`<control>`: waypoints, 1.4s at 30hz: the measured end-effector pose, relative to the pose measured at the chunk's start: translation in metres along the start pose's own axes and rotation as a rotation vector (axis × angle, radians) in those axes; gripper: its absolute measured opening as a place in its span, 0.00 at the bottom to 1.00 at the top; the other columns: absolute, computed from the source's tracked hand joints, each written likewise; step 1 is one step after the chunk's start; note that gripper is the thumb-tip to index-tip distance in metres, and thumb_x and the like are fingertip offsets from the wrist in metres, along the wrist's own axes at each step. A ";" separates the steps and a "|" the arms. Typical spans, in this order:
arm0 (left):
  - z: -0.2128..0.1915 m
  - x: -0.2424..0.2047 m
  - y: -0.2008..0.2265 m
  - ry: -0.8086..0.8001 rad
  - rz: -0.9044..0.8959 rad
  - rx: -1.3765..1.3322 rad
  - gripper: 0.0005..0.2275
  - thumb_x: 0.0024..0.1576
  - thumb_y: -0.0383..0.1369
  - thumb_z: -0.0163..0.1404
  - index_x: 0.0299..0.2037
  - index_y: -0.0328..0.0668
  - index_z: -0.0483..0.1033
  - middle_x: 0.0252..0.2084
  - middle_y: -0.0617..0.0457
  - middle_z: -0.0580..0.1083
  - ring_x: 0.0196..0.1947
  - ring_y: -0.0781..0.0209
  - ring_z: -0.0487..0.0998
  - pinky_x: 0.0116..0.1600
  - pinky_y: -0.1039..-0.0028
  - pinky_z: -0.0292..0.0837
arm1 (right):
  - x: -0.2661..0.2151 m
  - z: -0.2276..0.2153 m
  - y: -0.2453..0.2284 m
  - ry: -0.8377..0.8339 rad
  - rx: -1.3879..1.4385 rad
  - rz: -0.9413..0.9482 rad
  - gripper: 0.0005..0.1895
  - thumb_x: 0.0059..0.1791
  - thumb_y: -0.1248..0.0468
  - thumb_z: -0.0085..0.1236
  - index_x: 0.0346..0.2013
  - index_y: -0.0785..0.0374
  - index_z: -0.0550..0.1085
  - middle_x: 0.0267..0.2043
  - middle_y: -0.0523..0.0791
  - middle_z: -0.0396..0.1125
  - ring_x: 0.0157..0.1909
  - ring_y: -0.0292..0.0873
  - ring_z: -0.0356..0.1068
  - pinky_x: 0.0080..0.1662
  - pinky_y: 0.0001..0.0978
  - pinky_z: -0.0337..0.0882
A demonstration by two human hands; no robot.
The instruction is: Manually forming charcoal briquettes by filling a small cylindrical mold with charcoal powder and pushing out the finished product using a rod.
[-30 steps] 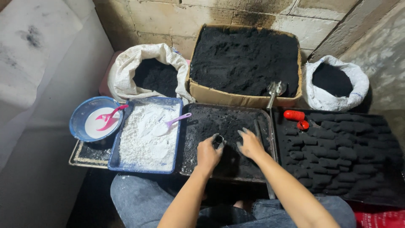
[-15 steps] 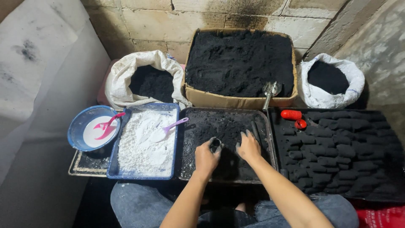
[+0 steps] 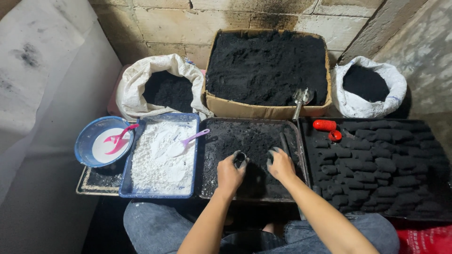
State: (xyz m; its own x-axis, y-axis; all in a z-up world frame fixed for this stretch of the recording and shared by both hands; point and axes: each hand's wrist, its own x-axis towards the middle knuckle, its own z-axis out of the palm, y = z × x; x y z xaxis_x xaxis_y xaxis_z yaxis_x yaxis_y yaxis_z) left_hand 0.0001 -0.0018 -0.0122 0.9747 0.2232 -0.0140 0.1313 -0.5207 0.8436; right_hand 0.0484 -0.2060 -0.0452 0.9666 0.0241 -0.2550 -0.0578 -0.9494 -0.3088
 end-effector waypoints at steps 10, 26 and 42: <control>0.003 0.000 -0.004 0.007 0.012 0.005 0.14 0.49 0.34 0.63 0.44 0.40 0.84 0.33 0.45 0.82 0.38 0.42 0.84 0.40 0.59 0.82 | 0.002 0.037 0.009 0.008 -0.218 -0.221 0.17 0.49 0.58 0.55 0.50 0.58 0.79 0.52 0.47 0.74 0.57 0.50 0.74 0.55 0.39 0.78; 0.003 0.000 -0.005 -0.012 -0.010 0.018 0.17 0.48 0.32 0.64 0.48 0.40 0.83 0.34 0.43 0.82 0.38 0.41 0.84 0.40 0.58 0.83 | 0.050 0.009 0.017 -0.068 0.314 0.141 0.09 0.42 0.61 0.69 0.37 0.50 0.85 0.44 0.47 0.79 0.54 0.53 0.76 0.54 0.43 0.77; 0.003 0.005 -0.005 -0.020 -0.036 -0.005 0.16 0.46 0.30 0.63 0.46 0.40 0.84 0.34 0.43 0.82 0.39 0.39 0.84 0.39 0.57 0.83 | -0.011 -0.079 -0.122 -0.216 0.196 -0.078 0.19 0.43 0.65 0.68 0.49 0.58 0.82 0.48 0.50 0.77 0.56 0.48 0.76 0.54 0.39 0.78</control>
State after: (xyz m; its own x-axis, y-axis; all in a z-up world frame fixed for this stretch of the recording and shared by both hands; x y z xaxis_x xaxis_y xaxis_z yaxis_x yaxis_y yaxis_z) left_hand 0.0043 -0.0005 -0.0180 0.9728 0.2248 -0.0554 0.1655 -0.5083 0.8451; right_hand 0.0646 -0.1150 0.0673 0.8960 0.1801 -0.4059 -0.0530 -0.8641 -0.5005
